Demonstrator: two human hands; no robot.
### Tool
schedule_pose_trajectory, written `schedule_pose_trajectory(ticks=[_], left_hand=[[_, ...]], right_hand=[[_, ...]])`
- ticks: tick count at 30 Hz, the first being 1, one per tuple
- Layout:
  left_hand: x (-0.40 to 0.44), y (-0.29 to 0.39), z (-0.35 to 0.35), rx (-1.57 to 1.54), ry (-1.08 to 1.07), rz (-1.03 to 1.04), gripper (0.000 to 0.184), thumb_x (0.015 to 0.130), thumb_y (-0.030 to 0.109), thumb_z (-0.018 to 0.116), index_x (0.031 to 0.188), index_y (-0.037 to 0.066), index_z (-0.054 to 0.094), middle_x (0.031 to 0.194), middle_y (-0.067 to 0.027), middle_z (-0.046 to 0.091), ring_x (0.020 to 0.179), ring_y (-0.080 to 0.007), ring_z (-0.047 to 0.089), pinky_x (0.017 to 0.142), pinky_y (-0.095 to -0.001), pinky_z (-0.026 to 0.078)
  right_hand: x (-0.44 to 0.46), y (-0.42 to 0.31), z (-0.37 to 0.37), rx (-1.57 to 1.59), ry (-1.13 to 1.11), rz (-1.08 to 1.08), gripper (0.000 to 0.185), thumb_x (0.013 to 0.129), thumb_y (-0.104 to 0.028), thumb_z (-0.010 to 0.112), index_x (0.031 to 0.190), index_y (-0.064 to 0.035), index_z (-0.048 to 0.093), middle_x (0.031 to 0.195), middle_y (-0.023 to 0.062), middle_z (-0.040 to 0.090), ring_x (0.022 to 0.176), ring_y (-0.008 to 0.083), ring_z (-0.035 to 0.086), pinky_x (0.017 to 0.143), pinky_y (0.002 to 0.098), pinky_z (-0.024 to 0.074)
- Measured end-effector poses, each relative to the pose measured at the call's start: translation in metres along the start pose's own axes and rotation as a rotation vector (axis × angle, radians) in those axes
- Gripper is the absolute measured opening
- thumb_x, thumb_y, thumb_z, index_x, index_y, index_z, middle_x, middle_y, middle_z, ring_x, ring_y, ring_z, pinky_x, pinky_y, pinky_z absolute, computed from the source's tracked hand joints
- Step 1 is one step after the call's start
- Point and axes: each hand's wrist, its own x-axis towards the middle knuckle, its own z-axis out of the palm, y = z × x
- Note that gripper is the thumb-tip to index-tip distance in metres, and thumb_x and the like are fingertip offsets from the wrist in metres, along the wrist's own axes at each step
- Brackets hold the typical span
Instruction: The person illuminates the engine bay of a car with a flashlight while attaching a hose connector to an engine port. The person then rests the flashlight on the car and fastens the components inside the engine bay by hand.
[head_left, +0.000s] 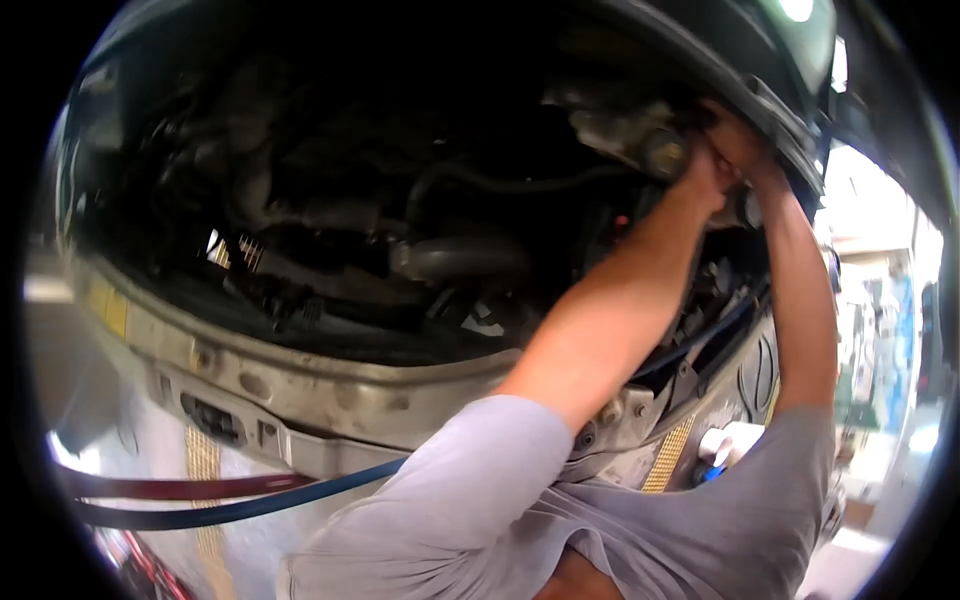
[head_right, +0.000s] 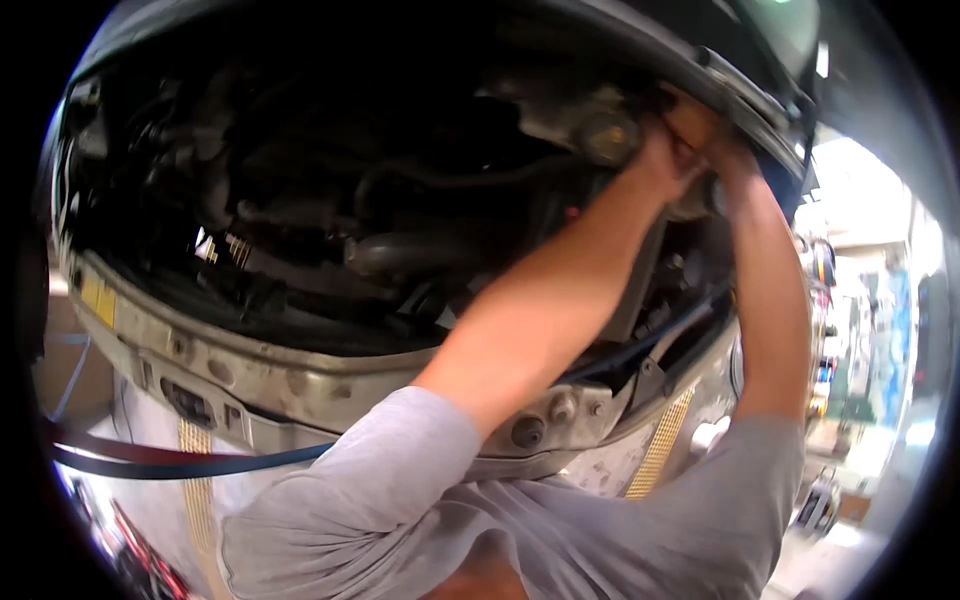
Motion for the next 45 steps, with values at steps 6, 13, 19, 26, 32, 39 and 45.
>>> schedule_pose_trajectory(ticks=[6,13,19,26,32,39,45], left_hand=[[-0.022,0.017,0.024,-0.044,0.193,-0.051,0.040,0.103,0.046,0.038,0.105,0.014,0.062,0.089,-0.0038,0.063,0.068,-0.0181,0.055,0.066,-0.0334,0.050],[-0.052,0.022,0.049,-0.040,0.263,-0.025,0.033,0.102,0.036,0.042,0.090,0.012,0.062,0.069,-0.0007,0.056,0.047,-0.0119,0.037,0.058,-0.0287,0.046],[-0.055,0.025,0.039,0.064,0.141,-0.039,0.032,0.098,0.034,0.043,0.085,0.012,0.062,0.068,-0.0012,0.055,0.048,-0.0136,0.040,0.052,-0.0271,0.041],[-0.032,0.040,0.022,0.150,-0.022,-0.144,0.038,0.098,0.041,0.034,0.082,0.015,0.057,0.064,-0.0019,0.050,0.046,-0.0163,0.039,0.059,-0.0299,0.044],[-0.024,0.026,-0.001,0.179,-0.015,0.081,0.033,0.097,0.037,0.040,0.097,0.010,0.060,0.082,-0.0051,0.059,0.056,-0.0178,0.048,0.061,-0.0302,0.044],[-0.122,0.009,0.055,0.788,0.187,0.075,0.056,0.101,0.045,0.051,0.141,0.005,0.047,0.134,-0.0140,0.057,0.124,-0.0259,0.054,0.108,-0.0392,0.041],[-0.227,0.029,0.110,1.393,0.239,-0.107,0.083,0.099,0.052,0.055,0.157,0.002,0.022,0.159,-0.0168,0.032,0.133,-0.0332,0.047,0.113,-0.0449,0.040]], right_hand=[[-0.003,-0.011,0.010,-0.028,0.179,-0.013,0.037,0.087,-0.030,0.056,0.118,-0.0132,0.069,0.114,0.0155,0.069,0.107,0.0356,0.064,0.093,0.0477,0.0482],[-0.024,-0.042,-0.043,0.151,0.040,0.142,0.040,0.090,-0.034,0.055,0.120,-0.0105,0.067,0.122,0.0182,0.065,0.115,0.0362,0.060,0.099,0.0461,0.0452],[-0.021,-0.046,-0.033,0.290,-0.092,0.219,0.039,0.092,-0.029,0.053,0.122,-0.0074,0.065,0.133,0.0220,0.059,0.126,0.0386,0.054,0.106,0.0447,0.0422],[-0.053,-0.077,-0.088,0.361,0.047,0.267,0.040,0.096,-0.022,0.045,0.126,-0.0024,0.063,0.140,0.0225,0.056,0.133,0.0365,0.050,0.113,0.0439,0.0377],[-0.018,-0.045,-0.029,0.383,0.320,0.164,0.041,0.096,-0.028,0.044,0.122,-0.0040,0.065,0.135,0.0208,0.059,0.128,0.0365,0.053,0.114,0.0445,0.0354],[-0.024,-0.027,-0.007,0.159,0.318,-0.152,0.034,0.089,-0.022,0.053,0.114,-0.0044,0.069,0.120,0.0201,0.068,0.115,0.0384,0.062,0.101,0.0444,0.0459],[-0.033,-0.057,-0.004,0.116,0.366,-0.077,0.032,0.081,-0.025,0.064,0.102,-0.0029,0.076,0.101,0.0193,0.074,0.102,0.0352,0.070,0.097,0.0471,0.0507]])
